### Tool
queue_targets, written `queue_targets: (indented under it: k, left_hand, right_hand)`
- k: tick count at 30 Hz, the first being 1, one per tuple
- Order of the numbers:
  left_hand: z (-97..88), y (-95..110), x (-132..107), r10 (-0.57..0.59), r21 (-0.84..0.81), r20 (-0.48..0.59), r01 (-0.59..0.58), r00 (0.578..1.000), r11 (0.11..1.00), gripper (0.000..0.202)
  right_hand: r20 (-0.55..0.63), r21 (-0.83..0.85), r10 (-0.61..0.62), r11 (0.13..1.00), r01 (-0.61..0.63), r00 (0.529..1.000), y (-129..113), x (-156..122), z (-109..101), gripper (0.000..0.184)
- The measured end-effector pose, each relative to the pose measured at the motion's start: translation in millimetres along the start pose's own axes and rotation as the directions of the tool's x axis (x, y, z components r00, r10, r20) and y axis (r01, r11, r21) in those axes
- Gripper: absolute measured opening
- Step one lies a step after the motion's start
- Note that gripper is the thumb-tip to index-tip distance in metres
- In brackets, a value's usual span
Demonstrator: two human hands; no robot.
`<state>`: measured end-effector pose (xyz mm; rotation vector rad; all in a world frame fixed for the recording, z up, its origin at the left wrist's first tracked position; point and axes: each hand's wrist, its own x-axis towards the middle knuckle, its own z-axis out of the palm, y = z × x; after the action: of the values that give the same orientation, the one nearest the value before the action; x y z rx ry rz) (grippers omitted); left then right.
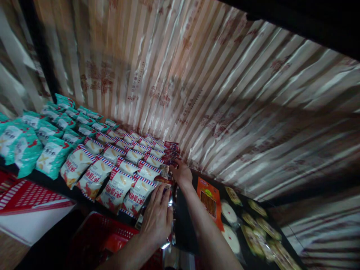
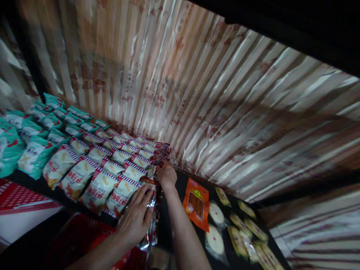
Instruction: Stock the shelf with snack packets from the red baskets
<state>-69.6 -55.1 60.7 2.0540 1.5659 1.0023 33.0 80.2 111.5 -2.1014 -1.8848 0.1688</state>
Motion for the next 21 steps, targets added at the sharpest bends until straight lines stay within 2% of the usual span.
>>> queue_targets:
  k: [3, 5, 8, 11, 13, 15, 18, 19, 21]
  left_hand:
    - [1.8, -2.3, -2.2, 0.041, 0.050, -0.043, -0.039, 0.998, 0.998, 0.047]
    - [2.7, -3.1, -3.5, 0.062, 0.063, -0.072, -0.058, 0.996, 0.996, 0.046]
    - [2.1, -1.9, -5.2, 0.107, 0.047, -0.118, -0.102, 0.987, 0.994, 0.043]
    - [-3.7, 1.8, -12.4, 0.172, 0.007, -0.213, -0.175, 0.962, 0.985, 0.036]
    - [-10.8, 3.8, -25.5, 0.221, -0.036, -0.272, -0.239, 0.937, 0.970, 0.034]
    - [-18.4, 3.1, -47.9, 0.266, -0.095, -0.282, -0.303, 0.922, 0.948, 0.036]
    - [-24.0, -6.7, -96.9, 0.276, -0.187, -0.185, -0.309, 0.943, 0.932, 0.039]
    - [-23.2, -12.5, -115.3, 0.244, -0.211, -0.112, -0.263, 0.963, 0.941, 0.039]
    - [-17.8, -27.6, -151.1, 0.089, -0.225, 0.100, -0.065, 0.991, 0.972, 0.037]
  right_hand:
    - [0.036, -0.042, 0.003, 0.999, -0.002, 0.999, -1.7, 3.9, -0.4, 0.042]
    - [0.016, -0.038, -0.008, 0.999, 0.009, 1.000, -1.0, 3.9, 1.9, 0.041]
    - [-0.116, 0.027, -0.047, 0.998, 0.051, 0.992, 3.2, -1.2, 6.2, 0.038]
    - [-0.287, 0.155, -0.096, 0.977, 0.145, 0.953, 9.8, -15.0, 5.6, 0.035]
    - [-0.373, 0.256, -0.090, 0.947, 0.196, 0.923, 14.7, -32.3, 1.8, 0.034]
    - [-0.431, 0.357, -0.070, 0.903, 0.241, 0.900, 19.4, -59.3, -1.4, 0.034]
    - [-0.466, 0.523, 0.007, 0.809, 0.269, 0.885, 26.0, -118.5, 4.2, 0.035]
    - [-0.451, 0.590, 0.070, 0.772, 0.238, 0.890, 28.0, -141.6, 9.9, 0.035]
    - [-0.320, 0.690, 0.145, 0.713, 0.126, 0.936, 31.8, -188.4, 26.6, 0.035]
